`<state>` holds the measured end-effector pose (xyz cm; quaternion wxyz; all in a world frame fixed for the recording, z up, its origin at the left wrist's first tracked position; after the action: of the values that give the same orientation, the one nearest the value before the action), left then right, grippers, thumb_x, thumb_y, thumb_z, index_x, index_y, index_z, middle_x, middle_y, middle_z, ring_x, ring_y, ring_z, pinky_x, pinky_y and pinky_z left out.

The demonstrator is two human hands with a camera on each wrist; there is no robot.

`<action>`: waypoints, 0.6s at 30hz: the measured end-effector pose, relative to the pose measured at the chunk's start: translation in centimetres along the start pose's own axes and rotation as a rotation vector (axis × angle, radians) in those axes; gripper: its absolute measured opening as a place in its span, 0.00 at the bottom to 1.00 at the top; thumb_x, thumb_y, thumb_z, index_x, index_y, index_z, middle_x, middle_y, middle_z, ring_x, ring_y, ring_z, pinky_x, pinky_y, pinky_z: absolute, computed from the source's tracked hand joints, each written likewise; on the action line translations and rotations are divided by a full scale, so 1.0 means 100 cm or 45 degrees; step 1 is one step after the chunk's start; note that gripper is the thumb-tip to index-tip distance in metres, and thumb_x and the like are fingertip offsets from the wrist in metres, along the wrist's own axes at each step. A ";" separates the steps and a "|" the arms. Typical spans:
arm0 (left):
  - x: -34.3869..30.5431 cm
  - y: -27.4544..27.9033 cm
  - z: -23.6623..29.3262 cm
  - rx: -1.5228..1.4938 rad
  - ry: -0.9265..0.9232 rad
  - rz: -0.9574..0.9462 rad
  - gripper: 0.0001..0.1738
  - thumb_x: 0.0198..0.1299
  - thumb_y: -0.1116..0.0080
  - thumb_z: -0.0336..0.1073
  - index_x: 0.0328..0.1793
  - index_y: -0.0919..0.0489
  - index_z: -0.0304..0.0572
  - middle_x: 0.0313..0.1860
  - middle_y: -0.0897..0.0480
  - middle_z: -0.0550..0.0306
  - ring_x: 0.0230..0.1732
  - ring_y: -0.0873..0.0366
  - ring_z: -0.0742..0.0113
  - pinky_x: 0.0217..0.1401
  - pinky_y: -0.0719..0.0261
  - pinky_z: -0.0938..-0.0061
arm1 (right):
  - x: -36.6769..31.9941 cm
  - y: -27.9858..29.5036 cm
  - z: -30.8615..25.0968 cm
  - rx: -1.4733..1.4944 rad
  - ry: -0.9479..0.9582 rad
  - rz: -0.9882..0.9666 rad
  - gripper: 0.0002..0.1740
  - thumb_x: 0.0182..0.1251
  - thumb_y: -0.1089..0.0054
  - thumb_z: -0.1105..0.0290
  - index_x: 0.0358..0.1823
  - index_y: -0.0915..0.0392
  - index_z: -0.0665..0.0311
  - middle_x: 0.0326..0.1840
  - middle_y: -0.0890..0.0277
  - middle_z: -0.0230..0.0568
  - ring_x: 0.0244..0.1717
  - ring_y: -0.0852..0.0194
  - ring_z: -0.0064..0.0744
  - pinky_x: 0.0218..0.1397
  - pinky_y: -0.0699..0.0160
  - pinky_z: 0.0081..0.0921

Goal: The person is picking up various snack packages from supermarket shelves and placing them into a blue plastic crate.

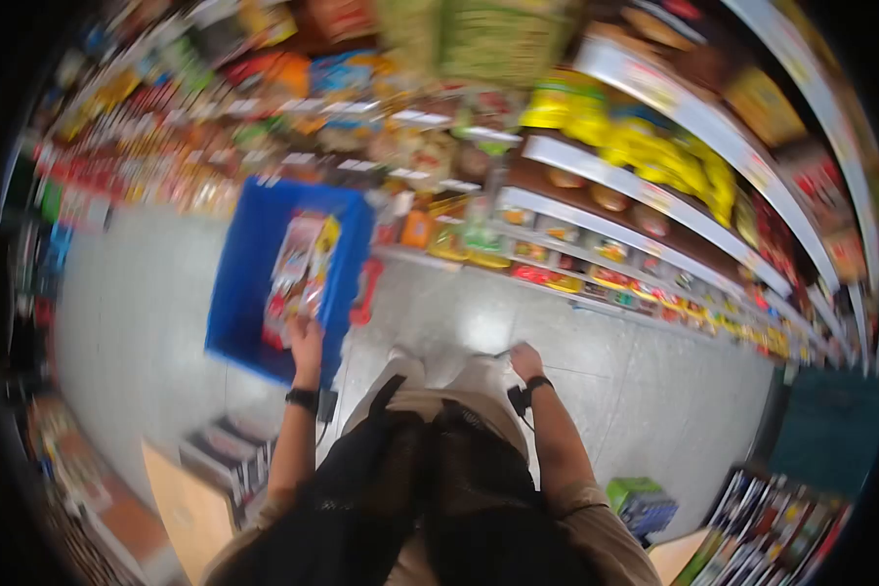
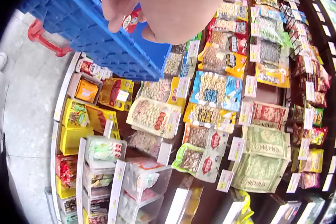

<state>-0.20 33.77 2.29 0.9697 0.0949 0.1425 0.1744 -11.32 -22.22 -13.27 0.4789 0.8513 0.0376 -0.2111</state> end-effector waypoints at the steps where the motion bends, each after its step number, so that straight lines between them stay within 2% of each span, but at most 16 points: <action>1: -0.005 -0.020 -0.006 -0.162 0.055 -0.054 0.21 0.65 0.44 0.34 0.62 0.30 0.33 0.52 0.22 0.51 0.48 0.23 0.65 0.50 0.21 0.73 | -0.019 -0.030 0.096 -0.375 0.122 0.059 0.12 0.61 0.48 0.64 0.31 0.17 0.62 0.35 0.17 0.43 0.40 0.19 0.49 0.46 0.20 0.42; 2: -0.004 -0.037 -0.023 -0.025 0.128 -0.089 0.19 0.65 0.43 0.33 0.60 0.29 0.35 0.52 0.23 0.52 0.47 0.23 0.66 0.49 0.22 0.74 | -0.052 -0.039 0.184 -0.405 -0.178 -0.001 0.12 0.60 0.48 0.65 0.30 0.18 0.64 0.33 0.16 0.43 0.37 0.18 0.47 0.44 0.18 0.40; 3: -0.015 -0.066 -0.002 -0.071 0.131 -0.199 0.15 0.64 0.44 0.33 0.54 0.26 0.35 0.47 0.22 0.54 0.45 0.23 0.69 0.46 0.21 0.75 | -0.091 -0.041 0.248 -0.401 -0.484 -0.073 0.12 0.60 0.49 0.67 0.29 0.18 0.66 0.32 0.16 0.44 0.34 0.17 0.45 0.41 0.17 0.39; 4: -0.009 -0.114 -0.019 0.031 0.040 -0.475 0.13 0.65 0.44 0.33 0.52 0.25 0.35 0.44 0.22 0.55 0.42 0.23 0.69 0.44 0.21 0.75 | -0.159 -0.007 0.286 0.171 -1.007 0.016 0.14 0.59 0.49 0.65 0.34 0.18 0.67 0.34 0.16 0.48 0.35 0.16 0.45 0.44 0.17 0.39; 5: -0.005 -0.138 -0.032 0.149 -0.042 -0.654 0.11 0.65 0.44 0.34 0.50 0.24 0.35 0.41 0.21 0.56 0.39 0.22 0.70 0.41 0.21 0.75 | -0.217 0.011 0.300 0.772 -1.396 0.069 0.17 0.59 0.49 0.64 0.39 0.18 0.69 0.35 0.15 0.52 0.35 0.14 0.44 0.46 0.17 0.39; 7: -0.046 -0.194 -0.003 0.267 0.156 -0.791 0.10 0.66 0.46 0.35 0.46 0.22 0.36 0.34 0.21 0.58 0.32 0.22 0.69 0.36 0.21 0.74 | -0.261 0.045 0.309 0.936 -1.469 0.349 0.14 0.58 0.49 0.68 0.38 0.18 0.68 0.29 0.15 0.45 0.26 0.15 0.37 0.37 0.16 0.34; 10: -0.072 -0.296 -0.005 0.447 0.059 -1.005 0.12 0.66 0.46 0.38 0.48 0.21 0.38 0.32 0.20 0.58 0.28 0.21 0.67 0.35 0.20 0.73 | -0.306 0.046 0.335 0.978 -1.456 0.525 0.13 0.57 0.47 0.69 0.38 0.18 0.69 0.28 0.15 0.44 0.27 0.15 0.36 0.33 0.16 0.34; 11: -0.084 -0.339 -0.003 0.515 -0.028 -1.128 0.12 0.65 0.46 0.38 0.48 0.21 0.39 0.32 0.19 0.57 0.29 0.21 0.67 0.35 0.20 0.73 | -0.326 0.027 0.338 1.080 -1.496 0.488 0.12 0.58 0.46 0.67 0.37 0.18 0.67 0.30 0.16 0.44 0.28 0.15 0.34 0.34 0.16 0.33; 13: -0.114 -0.400 0.000 0.621 -0.177 -1.284 0.11 0.65 0.45 0.38 0.48 0.20 0.41 0.32 0.18 0.56 0.30 0.20 0.68 0.35 0.20 0.73 | -0.324 0.001 0.341 1.238 -1.501 0.360 0.12 0.60 0.43 0.64 0.36 0.18 0.64 0.32 0.16 0.44 0.30 0.15 0.31 0.35 0.17 0.30; 14: -0.139 -0.425 0.011 0.763 -0.217 -1.379 0.15 0.63 0.42 0.41 0.51 0.20 0.41 0.39 0.15 0.54 0.36 0.17 0.65 0.40 0.19 0.71 | -0.313 -0.001 0.320 1.539 -1.360 0.363 0.14 0.61 0.41 0.60 0.39 0.17 0.62 0.38 0.16 0.43 0.35 0.17 0.28 0.39 0.18 0.29; 15: -0.169 -0.449 0.020 0.922 -0.330 -1.563 0.16 0.64 0.43 0.42 0.53 0.20 0.42 0.42 0.15 0.53 0.40 0.17 0.64 0.44 0.19 0.70 | -0.299 0.026 0.285 1.820 -1.196 0.361 0.16 0.62 0.38 0.56 0.42 0.17 0.60 0.44 0.16 0.41 0.41 0.18 0.24 0.42 0.18 0.28; 17: -0.231 -0.484 0.023 1.209 -0.549 -1.909 0.19 0.65 0.44 0.43 0.58 0.20 0.43 0.48 0.15 0.51 0.48 0.17 0.62 0.53 0.21 0.69 | -0.273 0.119 0.209 1.846 -0.696 0.174 0.25 0.65 0.37 0.50 0.56 0.20 0.59 0.54 0.21 0.36 0.53 0.24 0.30 0.57 0.24 0.30; 18: -0.256 -0.493 0.008 1.150 -0.389 -2.144 0.20 0.66 0.45 0.43 0.61 0.22 0.44 0.52 0.16 0.51 0.54 0.19 0.62 0.58 0.24 0.70 | -0.265 0.133 0.196 1.635 -0.519 -0.058 0.28 0.66 0.41 0.49 0.61 0.24 0.58 0.58 0.22 0.38 0.58 0.26 0.33 0.63 0.29 0.30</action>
<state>-7.59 -21.12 -2.22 0.6570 0.3471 0.0900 -0.6632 -38.20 -41.96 -1.03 -0.1293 0.9092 -0.1686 -0.3580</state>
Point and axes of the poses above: each hand's wrist, its own x-axis towards the middle knuckle, its own y-axis out of the back of the hand, z = x × y, the point moved 8 cm from there along x, towards the middle knuckle
